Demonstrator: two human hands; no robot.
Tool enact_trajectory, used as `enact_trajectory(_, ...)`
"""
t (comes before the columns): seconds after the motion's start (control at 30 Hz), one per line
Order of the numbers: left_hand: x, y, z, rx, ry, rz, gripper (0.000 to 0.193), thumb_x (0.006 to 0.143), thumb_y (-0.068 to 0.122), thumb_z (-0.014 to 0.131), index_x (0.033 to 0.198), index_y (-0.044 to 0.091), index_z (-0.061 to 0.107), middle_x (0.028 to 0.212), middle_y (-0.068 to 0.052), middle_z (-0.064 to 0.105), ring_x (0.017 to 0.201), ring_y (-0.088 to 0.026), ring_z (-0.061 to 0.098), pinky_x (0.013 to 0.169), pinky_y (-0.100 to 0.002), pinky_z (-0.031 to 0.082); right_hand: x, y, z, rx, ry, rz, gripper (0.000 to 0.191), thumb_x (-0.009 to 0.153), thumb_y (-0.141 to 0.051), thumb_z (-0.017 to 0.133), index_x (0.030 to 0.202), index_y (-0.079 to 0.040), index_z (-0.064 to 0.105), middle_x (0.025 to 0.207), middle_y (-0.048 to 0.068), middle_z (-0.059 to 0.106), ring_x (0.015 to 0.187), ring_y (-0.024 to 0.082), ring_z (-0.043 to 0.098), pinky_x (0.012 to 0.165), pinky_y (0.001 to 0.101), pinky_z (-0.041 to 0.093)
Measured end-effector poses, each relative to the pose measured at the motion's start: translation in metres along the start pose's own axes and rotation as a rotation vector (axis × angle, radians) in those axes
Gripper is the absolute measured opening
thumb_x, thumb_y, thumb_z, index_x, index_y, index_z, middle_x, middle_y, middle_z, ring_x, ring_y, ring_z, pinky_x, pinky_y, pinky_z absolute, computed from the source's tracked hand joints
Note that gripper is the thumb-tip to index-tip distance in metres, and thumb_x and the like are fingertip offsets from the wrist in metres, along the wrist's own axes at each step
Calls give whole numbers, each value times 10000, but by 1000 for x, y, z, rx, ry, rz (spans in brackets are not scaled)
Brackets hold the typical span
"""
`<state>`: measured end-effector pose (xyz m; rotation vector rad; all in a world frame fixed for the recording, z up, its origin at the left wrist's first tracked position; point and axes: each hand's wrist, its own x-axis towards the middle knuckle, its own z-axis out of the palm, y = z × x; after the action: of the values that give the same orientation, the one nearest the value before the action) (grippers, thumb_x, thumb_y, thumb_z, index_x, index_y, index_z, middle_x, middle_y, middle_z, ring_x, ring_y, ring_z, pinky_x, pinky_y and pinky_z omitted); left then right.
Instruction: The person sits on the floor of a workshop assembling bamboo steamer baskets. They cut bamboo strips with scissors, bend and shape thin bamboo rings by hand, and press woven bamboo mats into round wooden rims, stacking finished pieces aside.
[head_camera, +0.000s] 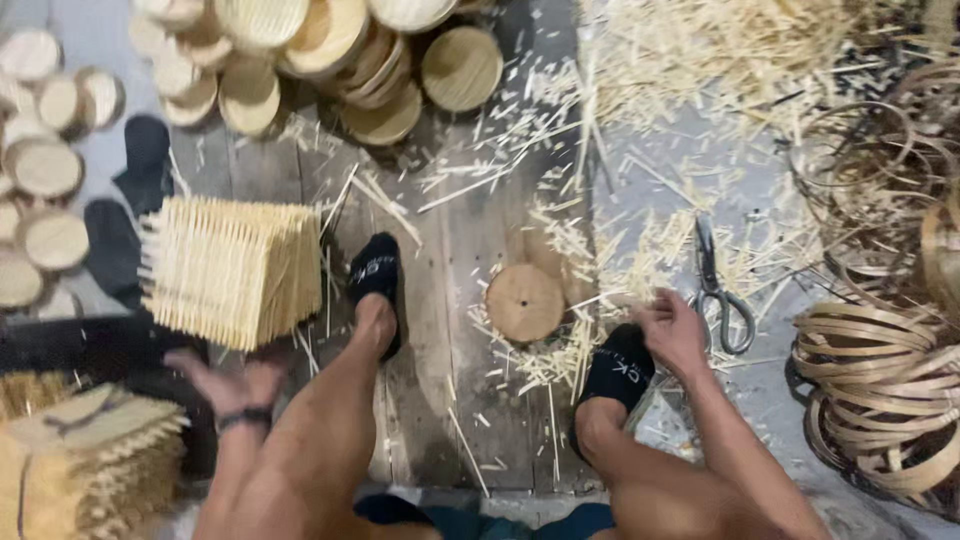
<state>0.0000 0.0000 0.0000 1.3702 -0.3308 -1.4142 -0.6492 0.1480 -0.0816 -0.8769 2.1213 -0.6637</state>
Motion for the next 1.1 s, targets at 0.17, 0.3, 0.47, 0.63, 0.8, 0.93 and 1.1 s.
enact_trajectory(0.17, 54, 16, 14, -110, -141, 0, 871, 876, 668, 571, 1578, 183, 394, 1588, -69, 490, 1428, -344, 480, 1157, -600, 407, -9, -73, 60, 144, -460, -9, 397, 965, -266, 686, 1272, -18, 646, 967, 102, 772, 879, 145, 738, 770, 286, 581)
enact_trajectory(0.3, 70, 40, 17, -216, -155, -15, 631, 951, 268, 636, 1516, 50, 461, 1465, -149, 616, 1305, -349, 633, 1114, -525, 515, -23, -105, 93, 334, -557, 70, 386, 920, -171, 724, 1222, 42, 614, 961, 137, 750, 781, 183, 684, 617, 304, 541)
enact_trajectory(0.47, 105, 83, 6, 75, -53, 7, 647, 926, 184, 720, 1506, 37, 474, 1400, -153, 663, 1266, -319, 663, 1074, -450, 566, -29, -104, 123, 412, -485, 156, 454, 909, -148, 719, 1275, 27, 513, 931, 146, 735, 651, 223, 683, 474, 316, 536)
enact_trajectory(0.63, 108, 106, -5, 549, 251, 355, 797, 746, 169, 943, 1400, -33, 535, 1304, -162, 676, 1147, -264, 691, 988, -382, 567, -33, -104, 129, 547, -473, 138, 469, 928, -124, 692, 1310, 56, 488, 992, 140, 750, 736, 172, 745, 551, 301, 600)
enact_trajectory(0.8, 83, 118, -10, 999, 443, 463, 390, 787, 238, 915, 1071, 1, 794, 980, -111, 781, 880, -162, 747, 875, -306, 597, -32, -118, 125, 463, -479, 224, 494, 951, -169, 635, 1372, 9, 448, 981, 154, 737, 690, 214, 738, 554, 331, 604)
enact_trajectory(0.93, 73, 127, -2, 1138, 475, 518, 261, 804, 225, 909, 913, 13, 801, 846, -106, 763, 783, -155, 731, 773, -316, 580, -33, -114, 115, 525, -541, 220, 423, 981, -210, 605, 1332, 3, 503, 915, 194, 710, 669, 220, 724, 535, 368, 599)
enact_trajectory(1.1, 83, 142, -14, 1553, 317, 113, 318, 844, 261, 832, 836, -49, 761, 852, -239, 752, 787, -294, 722, 806, -432, 567, -44, -80, 93, 625, -506, 245, 312, 1023, -227, 599, 1189, 37, 599, 904, 103, 704, 700, 151, 660, 585, 315, 577)
